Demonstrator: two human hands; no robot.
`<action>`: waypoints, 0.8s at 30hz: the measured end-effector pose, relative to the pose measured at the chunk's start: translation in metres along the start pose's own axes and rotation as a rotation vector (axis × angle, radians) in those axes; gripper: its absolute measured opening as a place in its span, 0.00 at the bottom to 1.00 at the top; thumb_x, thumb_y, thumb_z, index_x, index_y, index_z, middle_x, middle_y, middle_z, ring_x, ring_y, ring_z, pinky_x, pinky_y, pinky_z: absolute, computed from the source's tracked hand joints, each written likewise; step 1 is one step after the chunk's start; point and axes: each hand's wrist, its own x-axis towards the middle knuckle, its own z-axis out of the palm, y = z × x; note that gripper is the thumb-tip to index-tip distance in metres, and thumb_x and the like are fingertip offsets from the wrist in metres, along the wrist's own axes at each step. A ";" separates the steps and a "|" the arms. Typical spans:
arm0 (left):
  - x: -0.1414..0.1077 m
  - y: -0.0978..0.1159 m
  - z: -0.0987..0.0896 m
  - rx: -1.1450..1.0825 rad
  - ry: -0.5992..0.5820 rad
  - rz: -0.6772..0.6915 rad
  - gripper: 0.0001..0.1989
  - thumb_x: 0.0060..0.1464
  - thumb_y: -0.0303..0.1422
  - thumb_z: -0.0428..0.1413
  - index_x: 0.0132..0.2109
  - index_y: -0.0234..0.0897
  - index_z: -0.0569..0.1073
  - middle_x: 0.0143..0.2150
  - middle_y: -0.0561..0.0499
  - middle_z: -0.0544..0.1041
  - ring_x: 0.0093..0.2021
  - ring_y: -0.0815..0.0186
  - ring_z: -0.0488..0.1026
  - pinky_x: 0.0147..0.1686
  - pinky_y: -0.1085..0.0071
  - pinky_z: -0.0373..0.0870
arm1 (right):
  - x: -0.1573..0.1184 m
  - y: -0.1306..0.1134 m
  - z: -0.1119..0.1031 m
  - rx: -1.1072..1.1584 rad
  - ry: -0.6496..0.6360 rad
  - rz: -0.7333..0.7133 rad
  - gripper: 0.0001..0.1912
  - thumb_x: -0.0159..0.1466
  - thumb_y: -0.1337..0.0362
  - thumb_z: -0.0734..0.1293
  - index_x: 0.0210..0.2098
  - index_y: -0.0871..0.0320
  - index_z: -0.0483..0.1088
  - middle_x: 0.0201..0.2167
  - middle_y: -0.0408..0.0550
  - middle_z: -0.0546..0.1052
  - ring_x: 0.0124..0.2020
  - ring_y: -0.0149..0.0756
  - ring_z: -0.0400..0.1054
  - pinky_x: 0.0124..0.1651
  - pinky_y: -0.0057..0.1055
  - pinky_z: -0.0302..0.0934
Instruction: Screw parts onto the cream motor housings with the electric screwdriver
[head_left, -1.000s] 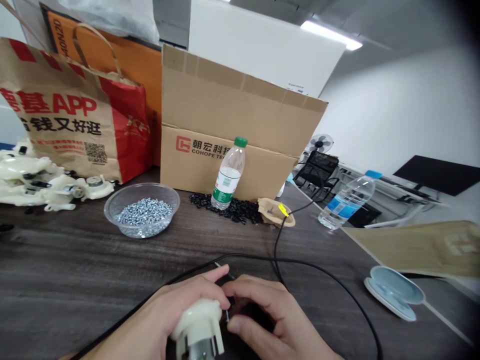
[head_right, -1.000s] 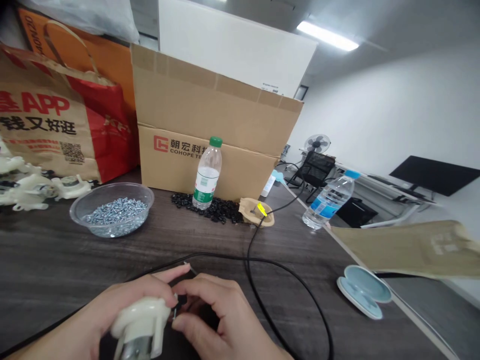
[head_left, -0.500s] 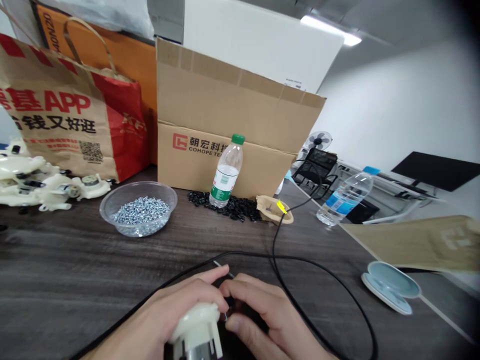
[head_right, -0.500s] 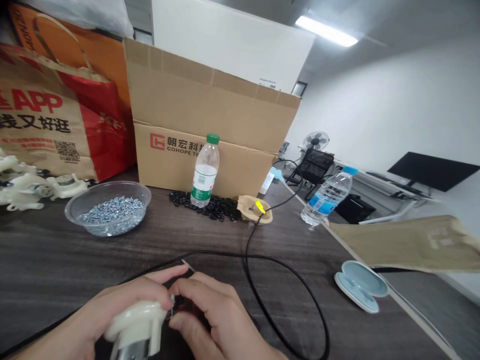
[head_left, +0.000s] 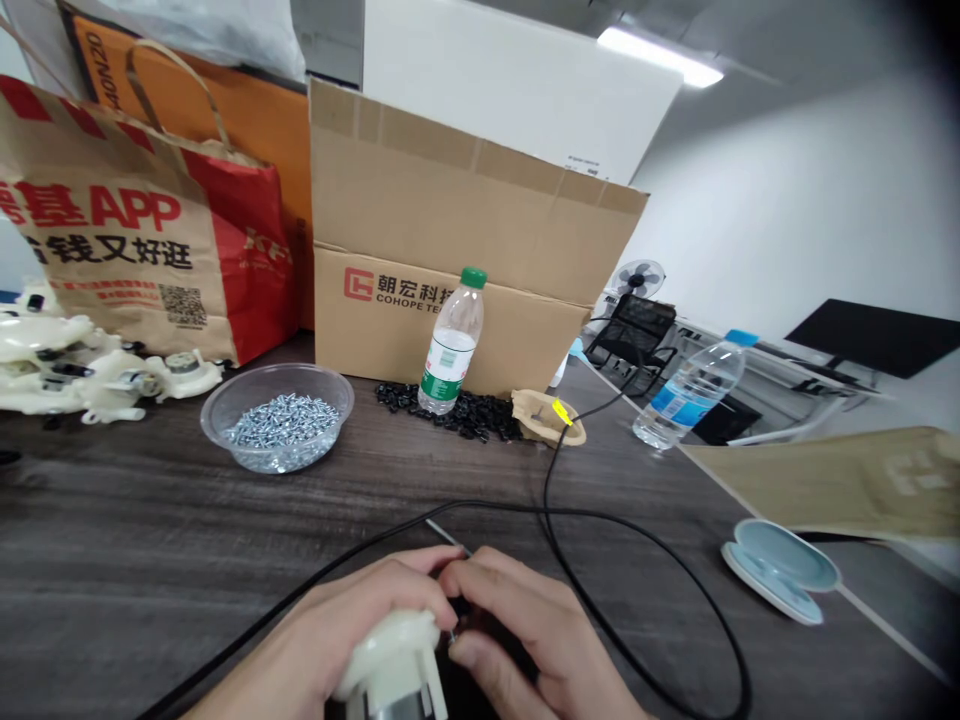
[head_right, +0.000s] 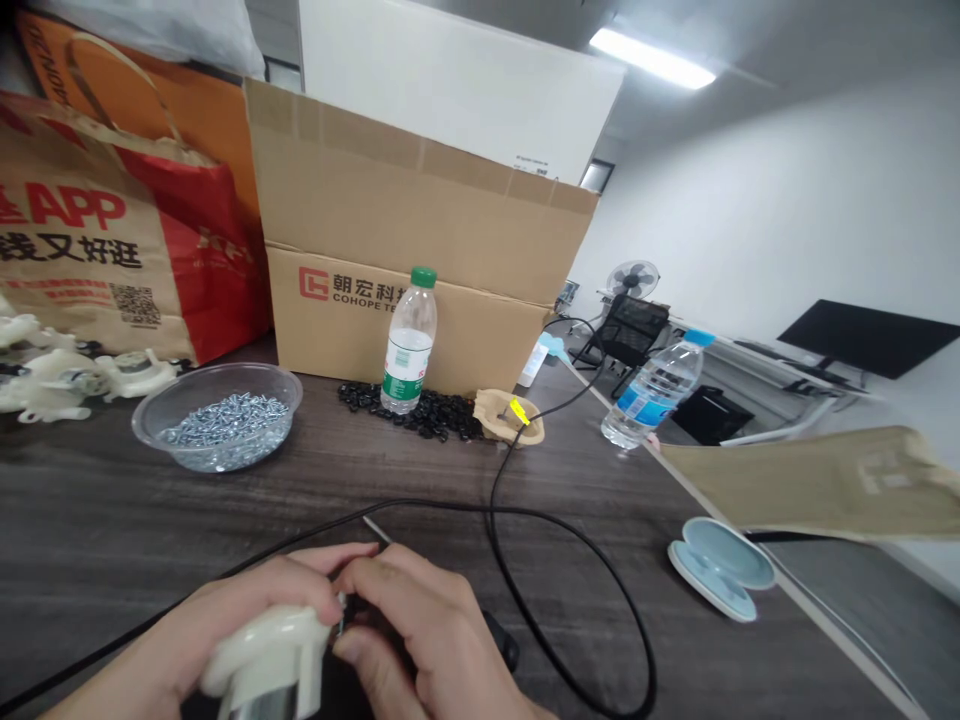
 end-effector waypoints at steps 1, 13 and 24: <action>0.002 0.000 0.000 -0.013 -0.019 0.008 0.19 0.42 0.27 0.64 0.45 0.46 0.80 0.51 0.52 0.82 0.51 0.57 0.79 0.49 0.72 0.76 | 0.000 -0.001 -0.001 0.011 0.003 0.013 0.10 0.73 0.62 0.62 0.38 0.58 0.71 0.33 0.48 0.74 0.33 0.33 0.68 0.36 0.25 0.62; -0.003 -0.005 -0.003 -0.004 0.006 0.000 0.24 0.40 0.24 0.67 0.46 0.48 0.77 0.45 0.57 0.82 0.43 0.64 0.78 0.43 0.77 0.72 | -0.003 -0.003 0.000 0.037 0.188 0.098 0.08 0.65 0.68 0.69 0.44 0.57 0.73 0.31 0.44 0.73 0.32 0.31 0.68 0.37 0.26 0.64; -0.001 -0.006 -0.001 -0.138 0.014 -0.051 0.29 0.40 0.24 0.68 0.50 0.52 0.78 0.55 0.57 0.81 0.54 0.61 0.79 0.56 0.71 0.70 | -0.010 0.010 0.004 0.179 0.171 0.234 0.06 0.64 0.67 0.69 0.39 0.56 0.67 0.32 0.42 0.70 0.33 0.30 0.65 0.36 0.24 0.60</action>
